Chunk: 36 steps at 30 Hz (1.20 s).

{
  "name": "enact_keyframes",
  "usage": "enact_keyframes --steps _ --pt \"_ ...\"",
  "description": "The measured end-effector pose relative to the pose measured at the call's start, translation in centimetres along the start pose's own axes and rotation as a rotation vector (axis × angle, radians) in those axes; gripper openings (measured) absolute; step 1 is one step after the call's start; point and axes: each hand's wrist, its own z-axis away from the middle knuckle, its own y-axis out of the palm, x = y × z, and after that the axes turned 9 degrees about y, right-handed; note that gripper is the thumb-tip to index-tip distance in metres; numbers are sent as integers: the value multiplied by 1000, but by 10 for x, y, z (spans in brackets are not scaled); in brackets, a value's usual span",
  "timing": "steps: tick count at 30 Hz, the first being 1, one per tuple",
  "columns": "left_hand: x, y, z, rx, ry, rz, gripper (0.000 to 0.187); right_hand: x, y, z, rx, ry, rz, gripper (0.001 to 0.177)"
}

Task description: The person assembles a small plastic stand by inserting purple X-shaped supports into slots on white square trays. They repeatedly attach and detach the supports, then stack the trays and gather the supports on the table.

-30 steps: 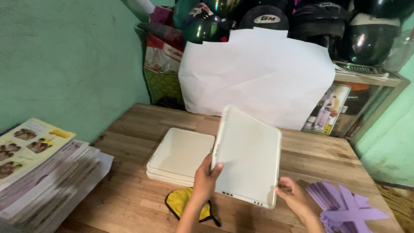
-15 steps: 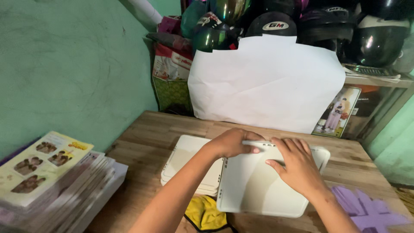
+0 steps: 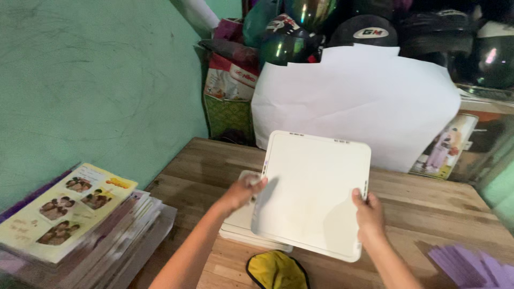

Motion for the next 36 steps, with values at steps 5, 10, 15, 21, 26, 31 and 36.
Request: enact_keyframes --steps 5,10,15,21,26,31,36 --pt "73 8 -21 -192 171 129 69 -63 73 -52 167 130 -386 30" --pt "121 -1 -43 -302 60 154 46 -114 116 -89 285 21 -227 34" --pt "179 4 -69 -367 -23 109 53 -125 144 -93 247 -139 -45 35" --pt "244 6 -102 -438 76 -246 74 -135 160 -90 178 -67 272 45" --pt "248 -1 -100 -269 27 -562 66 -167 177 -110 78 -235 348 48" --pt "216 4 -85 -132 -212 -149 96 -179 181 -117 53 -399 293 84" --pt "210 5 -87 -70 -325 -45 81 -173 174 -106 215 182 300 53"
